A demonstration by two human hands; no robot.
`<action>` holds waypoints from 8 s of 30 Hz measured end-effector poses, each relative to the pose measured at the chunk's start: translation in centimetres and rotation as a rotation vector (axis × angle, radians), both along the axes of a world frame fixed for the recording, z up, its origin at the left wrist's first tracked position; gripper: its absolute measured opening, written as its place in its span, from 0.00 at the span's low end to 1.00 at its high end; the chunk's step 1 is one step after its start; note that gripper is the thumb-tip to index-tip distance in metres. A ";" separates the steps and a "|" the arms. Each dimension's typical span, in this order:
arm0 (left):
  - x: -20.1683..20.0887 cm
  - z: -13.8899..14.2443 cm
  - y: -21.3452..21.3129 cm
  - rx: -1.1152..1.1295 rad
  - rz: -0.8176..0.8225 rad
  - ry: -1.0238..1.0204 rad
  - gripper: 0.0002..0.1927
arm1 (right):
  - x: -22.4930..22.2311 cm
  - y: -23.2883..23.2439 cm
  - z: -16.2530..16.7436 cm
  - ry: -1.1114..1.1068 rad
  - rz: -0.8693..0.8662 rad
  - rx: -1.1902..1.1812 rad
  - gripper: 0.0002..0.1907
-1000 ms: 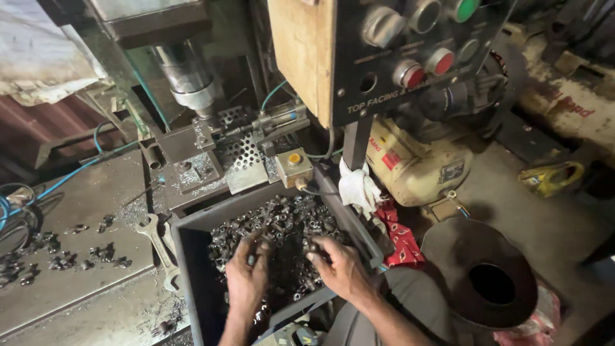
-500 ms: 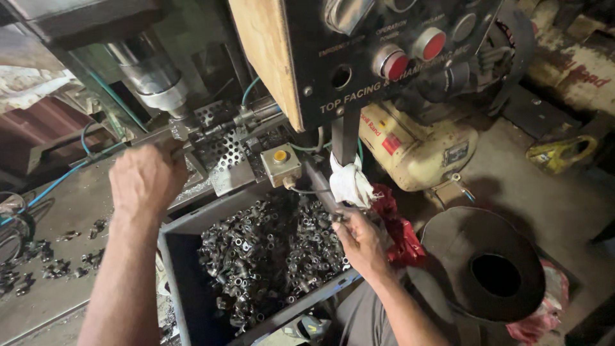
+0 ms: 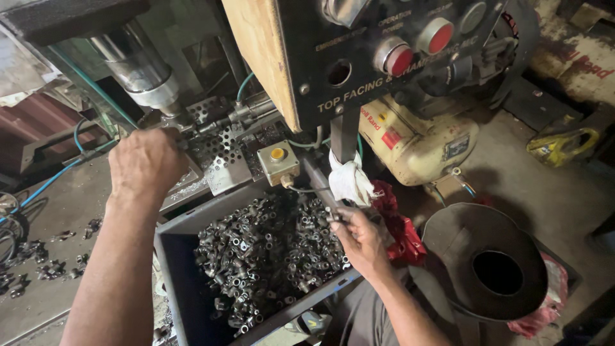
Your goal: The person repeatedly picks small metal parts from a bin, places them into a drill press fixture, and operates the machine to drill holes. Finished parts are removed and placed on the workbench. The cycle continues throughout the clip.
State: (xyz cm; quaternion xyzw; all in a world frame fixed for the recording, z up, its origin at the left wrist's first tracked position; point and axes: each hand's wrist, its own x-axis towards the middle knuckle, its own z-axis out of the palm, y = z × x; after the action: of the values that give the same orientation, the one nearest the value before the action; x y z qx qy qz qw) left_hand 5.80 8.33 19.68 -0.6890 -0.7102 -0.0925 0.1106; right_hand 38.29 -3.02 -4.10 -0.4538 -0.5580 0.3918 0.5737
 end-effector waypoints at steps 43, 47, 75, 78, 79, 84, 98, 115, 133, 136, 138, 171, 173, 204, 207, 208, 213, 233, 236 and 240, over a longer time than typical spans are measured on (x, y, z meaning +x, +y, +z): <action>-6.4 -17.4 -9.2 0.071 0.089 -0.845 0.14 | 1.2 0.8 -1.9 0.074 -0.047 0.016 0.09; -6.3 -19.9 -11.2 0.169 -0.018 -0.878 0.15 | 1.0 1.2 -1.6 0.093 -0.022 0.017 0.09; -6.6 -19.3 -11.0 0.144 -0.022 -1.020 0.17 | -22.6 24.0 6.1 0.471 0.080 -0.148 0.07; -6.7 -19.6 -10.9 0.165 -0.047 -1.012 0.16 | -23.0 24.9 5.6 0.508 0.073 -0.161 0.07; -6.8 -19.6 -10.9 0.173 -0.056 -1.011 0.16 | -23.1 25.1 5.5 0.540 0.085 -0.158 0.07; -6.7 -19.3 -11.0 0.125 -0.018 -1.044 0.16 | -23.2 25.7 5.9 0.550 0.182 -0.155 0.08; -6.8 -19.5 -11.2 0.230 -0.105 -1.030 0.15 | -11.7 9.6 12.5 -0.867 -0.265 0.496 0.16; -6.6 -20.6 -10.9 0.223 0.008 -0.888 0.15 | -7.9 5.6 11.6 -0.832 -0.134 0.478 0.30; -6.9 -22.8 -11.3 0.245 0.056 -0.767 0.17 | -5.9 -4.9 5.9 -0.656 0.109 0.308 0.17; -8.8 -23.0 -11.4 0.374 0.212 -0.852 0.17 | -5.7 -5.1 6.1 -0.634 0.097 0.331 0.16; -10.9 -23.2 -10.6 0.395 0.318 -0.850 0.18 | -5.5 -5.2 6.1 -0.636 0.099 0.283 0.17; -19.4 -33.6 -23.3 0.511 0.668 -0.995 0.14 | -8.0 -4.1 3.4 -0.675 -0.001 0.191 0.16; -19.8 -33.4 -23.2 0.450 0.729 -0.901 0.13 | -8.0 -3.9 3.0 -0.692 -0.025 0.182 0.16; -16.7 -33.0 -24.8 -0.087 0.488 -0.575 0.19 | -7.8 -3.9 3.5 -0.667 -0.007 0.196 0.15; -16.5 -32.4 -25.2 -0.094 0.486 -0.595 0.17 | -7.8 -4.2 4.3 -0.689 0.014 0.284 0.14; -16.4 -32.3 -25.4 -0.121 0.497 -0.598 0.16 | -7.7 -4.3 4.5 -0.704 0.011 0.314 0.14; -16.8 -33.6 -24.9 -0.167 0.520 -0.519 0.16 | -7.6 -4.4 5.3 -0.714 0.063 0.285 0.13; 9.8 -19.8 -16.8 0.078 -0.164 -1.244 0.12 | -4.2 -3.1 4.1 -0.210 0.345 -0.199 0.31; 13.6 -19.5 -15.4 0.092 -0.230 -1.198 0.12 | -3.3 -2.2 2.9 -0.014 0.382 -0.114 0.30; 13.7 -20.4 -14.7 0.161 -0.312 -1.110 0.11 | -3.1 -1.5 0.4 0.136 0.360 -0.156 0.27</action>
State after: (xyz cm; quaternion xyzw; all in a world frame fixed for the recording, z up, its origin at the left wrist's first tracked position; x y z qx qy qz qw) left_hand 19.54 -6.36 -0.76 -0.6232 -0.5429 -0.5086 -0.2412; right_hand 35.16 -4.55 -3.70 -0.3623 -0.5581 0.5598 0.4939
